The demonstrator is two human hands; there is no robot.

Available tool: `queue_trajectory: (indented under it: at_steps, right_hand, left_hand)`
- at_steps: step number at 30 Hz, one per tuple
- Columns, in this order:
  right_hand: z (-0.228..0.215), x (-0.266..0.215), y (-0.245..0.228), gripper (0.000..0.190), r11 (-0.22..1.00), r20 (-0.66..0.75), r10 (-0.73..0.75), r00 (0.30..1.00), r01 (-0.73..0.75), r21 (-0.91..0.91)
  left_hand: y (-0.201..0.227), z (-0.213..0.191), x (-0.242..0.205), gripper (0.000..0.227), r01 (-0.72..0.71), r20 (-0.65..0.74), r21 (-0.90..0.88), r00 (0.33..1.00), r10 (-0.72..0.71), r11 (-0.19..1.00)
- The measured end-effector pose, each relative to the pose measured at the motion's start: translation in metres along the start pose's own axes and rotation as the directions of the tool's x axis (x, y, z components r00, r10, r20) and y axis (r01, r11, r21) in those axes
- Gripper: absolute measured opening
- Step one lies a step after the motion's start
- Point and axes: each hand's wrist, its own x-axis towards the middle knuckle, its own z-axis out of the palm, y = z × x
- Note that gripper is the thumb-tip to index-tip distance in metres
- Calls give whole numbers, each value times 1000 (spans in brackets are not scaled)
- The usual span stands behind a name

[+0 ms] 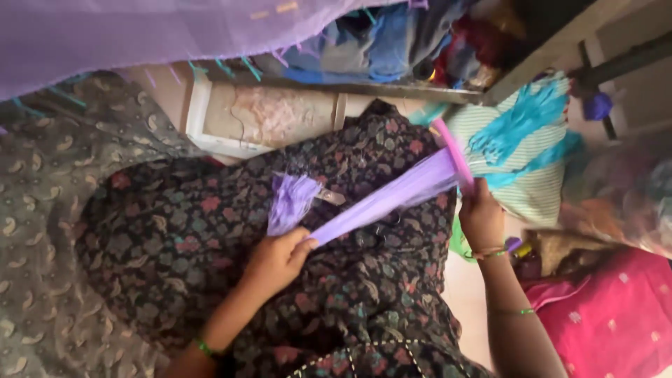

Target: Cutting and organizing long strips of blue and purple synthetic material using a comb and scissors.

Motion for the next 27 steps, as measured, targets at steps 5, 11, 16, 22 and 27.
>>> queue_trajectory:
  at_steps: [5, 11, 16, 22, 27]
  right_hand:
    - [20, 5, 49, 13, 430, 204, 401, 893, -381, 819]
    - [-20, -35, -37, 12, 996, -3, -69, 998, 69, -54]
    - [-3, 1, 16, 16, 963, -94, 268, 959, -263, 61]
    - [21, -22, 11, 19, 901, -120, -357, 926, 308, -305]
    - [5, -20, -22, 12, 1000, -104, -6, 995, 5, -10]
  left_hand:
    - [-7, -4, -2, 22, -21, -3, -5, 1000, 21, 1000]
    - [-28, -25, -12, 21, 35, -18, 95, 999, -33, 995]
    - [-31, -23, 3, 25, 83, -62, 16, 995, -82, 996]
    - [-19, -32, 2, 25, 107, -82, 16, 991, -105, 994]
    - [-17, -28, -1, 25, 87, -123, 12, 989, -85, 996]
